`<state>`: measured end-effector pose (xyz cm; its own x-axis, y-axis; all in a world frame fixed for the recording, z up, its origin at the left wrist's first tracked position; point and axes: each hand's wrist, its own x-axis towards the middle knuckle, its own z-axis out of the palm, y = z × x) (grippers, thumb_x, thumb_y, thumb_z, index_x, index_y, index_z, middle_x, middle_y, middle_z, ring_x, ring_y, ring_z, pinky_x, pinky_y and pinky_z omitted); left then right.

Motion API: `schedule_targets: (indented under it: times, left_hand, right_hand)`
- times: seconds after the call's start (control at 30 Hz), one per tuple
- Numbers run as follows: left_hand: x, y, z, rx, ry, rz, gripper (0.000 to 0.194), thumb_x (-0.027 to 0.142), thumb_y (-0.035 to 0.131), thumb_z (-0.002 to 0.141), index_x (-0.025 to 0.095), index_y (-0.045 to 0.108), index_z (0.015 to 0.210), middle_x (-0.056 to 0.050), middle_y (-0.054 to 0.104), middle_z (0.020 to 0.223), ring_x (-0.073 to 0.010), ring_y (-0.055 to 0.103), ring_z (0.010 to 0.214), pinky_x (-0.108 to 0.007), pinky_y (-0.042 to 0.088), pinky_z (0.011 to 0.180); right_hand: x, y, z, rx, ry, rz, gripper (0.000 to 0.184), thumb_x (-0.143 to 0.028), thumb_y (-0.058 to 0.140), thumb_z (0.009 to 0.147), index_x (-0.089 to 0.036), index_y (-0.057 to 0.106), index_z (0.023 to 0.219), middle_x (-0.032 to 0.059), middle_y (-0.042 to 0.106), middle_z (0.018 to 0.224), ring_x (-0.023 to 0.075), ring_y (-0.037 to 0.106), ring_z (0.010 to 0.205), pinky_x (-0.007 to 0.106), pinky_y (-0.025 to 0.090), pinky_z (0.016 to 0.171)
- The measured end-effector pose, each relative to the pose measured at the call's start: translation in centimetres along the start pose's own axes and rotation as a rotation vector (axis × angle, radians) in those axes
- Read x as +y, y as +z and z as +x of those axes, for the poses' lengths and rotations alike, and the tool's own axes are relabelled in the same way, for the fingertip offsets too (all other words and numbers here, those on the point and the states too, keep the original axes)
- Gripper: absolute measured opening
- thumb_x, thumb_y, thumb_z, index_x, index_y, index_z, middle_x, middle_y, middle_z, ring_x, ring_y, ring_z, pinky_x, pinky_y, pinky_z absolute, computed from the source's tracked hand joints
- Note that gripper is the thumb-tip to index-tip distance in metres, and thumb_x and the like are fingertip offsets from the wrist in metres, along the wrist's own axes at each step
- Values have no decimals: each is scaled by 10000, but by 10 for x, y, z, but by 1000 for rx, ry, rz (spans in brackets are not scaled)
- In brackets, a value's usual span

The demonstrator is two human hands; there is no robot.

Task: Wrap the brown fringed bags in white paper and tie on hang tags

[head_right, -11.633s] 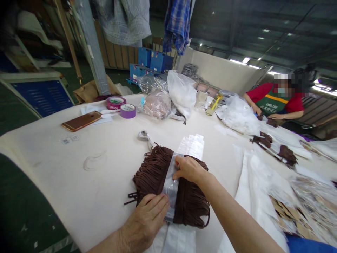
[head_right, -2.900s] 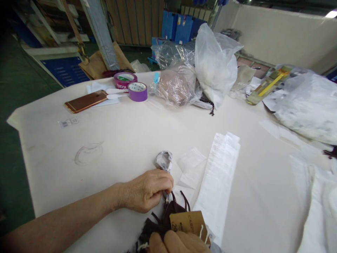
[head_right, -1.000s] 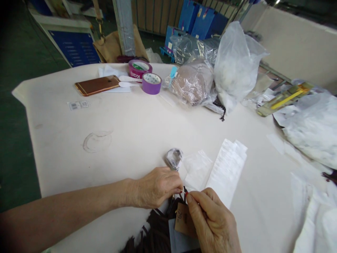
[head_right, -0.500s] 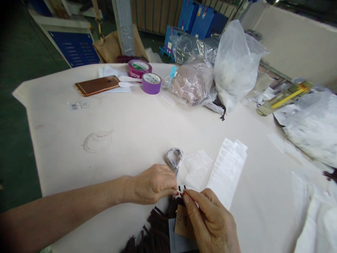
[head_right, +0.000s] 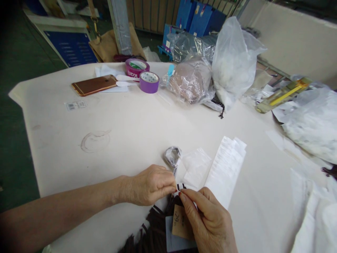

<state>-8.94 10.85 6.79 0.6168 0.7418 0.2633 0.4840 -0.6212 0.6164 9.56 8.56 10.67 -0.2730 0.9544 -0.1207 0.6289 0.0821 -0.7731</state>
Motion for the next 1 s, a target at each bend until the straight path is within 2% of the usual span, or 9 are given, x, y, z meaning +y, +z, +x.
schedule_targets:
  times: [0.13, 0.23, 0.4, 0.5, 0.57, 0.67, 0.8, 0.87, 1.0]
  left_hand:
    - [-3, 0, 0, 31, -22, -172, 90, 108, 572, 817, 137, 577, 732, 15, 595, 650, -95, 543, 631, -182, 406, 623]
    - [-8, -1, -1, 26, -2, -205, 26, 147, 608, 805, 121, 606, 807, -12, 625, 728, -109, 573, 689, -189, 427, 653]
    - [-16, -5, -3, -19, 67, -58, 316, 136, 622, 781, 117, 521, 1080, -102, 580, 1129, -182, 556, 1010, -251, 449, 799]
    - [-21, -3, -2, -107, 132, 50, 257, 174, 587, 813, 156, 522, 1060, -67, 593, 1104, -183, 575, 960, -262, 457, 747]
    - [-23, -1, 0, -129, 146, 90, 186, 224, 571, 833, 161, 541, 1006, -61, 608, 1031, -180, 585, 893, -266, 457, 735]
    - [-24, 1, 3, -142, 156, 99, 128, 254, 553, 846, 153, 561, 925, -68, 603, 970, -171, 575, 844, -252, 454, 741]
    - [-25, 0, 4, -152, 173, 57, 116, 232, 560, 843, 137, 580, 906, -73, 592, 956, -158, 563, 836, -227, 445, 749]
    - [-26, 0, 5, -157, 181, 39, 124, 224, 592, 822, 141, 595, 915, -70, 587, 956, -153, 563, 825, -218, 443, 732]
    - [-26, 0, 5, -160, 186, 41, 127, 188, 627, 793, 149, 620, 914, -66, 584, 939, -145, 565, 797, -205, 433, 692]
  right_hand:
    - [1, 2, 0, -29, 37, 27, 235, -441, 578, 792, -241, 696, 824, -20, 507, 607, 104, 523, 526, 193, 385, 450]
    - [2, 1, 1, -36, 37, 9, 236, -436, 565, 801, -239, 695, 803, -21, 502, 598, 101, 519, 518, 194, 386, 453]
    - [8, 0, 4, -85, -60, -72, 228, -400, 533, 833, -236, 689, 808, -16, 511, 601, 100, 525, 518, 186, 408, 456]
    - [10, -4, 7, -141, -133, -128, 226, -373, 501, 857, -239, 683, 842, -9, 534, 626, 99, 546, 533, 174, 431, 464]
    - [11, -14, 10, -168, -158, -176, 218, -359, 493, 865, -247, 680, 863, -8, 547, 633, 99, 556, 537, 170, 442, 468]
    - [14, -43, 17, -183, -233, -277, 200, -372, 521, 844, -260, 686, 854, 2, 583, 648, 116, 590, 574, 173, 476, 500]
    - [18, -77, 23, -8, -389, -415, 235, -455, 555, 794, -269, 697, 802, 24, 624, 688, 150, 618, 615, 201, 483, 500]
    - [17, -75, 23, -5, -419, -439, 215, -440, 561, 796, -269, 690, 815, 20, 612, 685, 144, 607, 609, 203, 473, 498]
    - [13, -41, 22, -199, -366, -386, 155, -323, 535, 843, -266, 676, 867, -5, 570, 664, 104, 568, 563, 187, 453, 502]
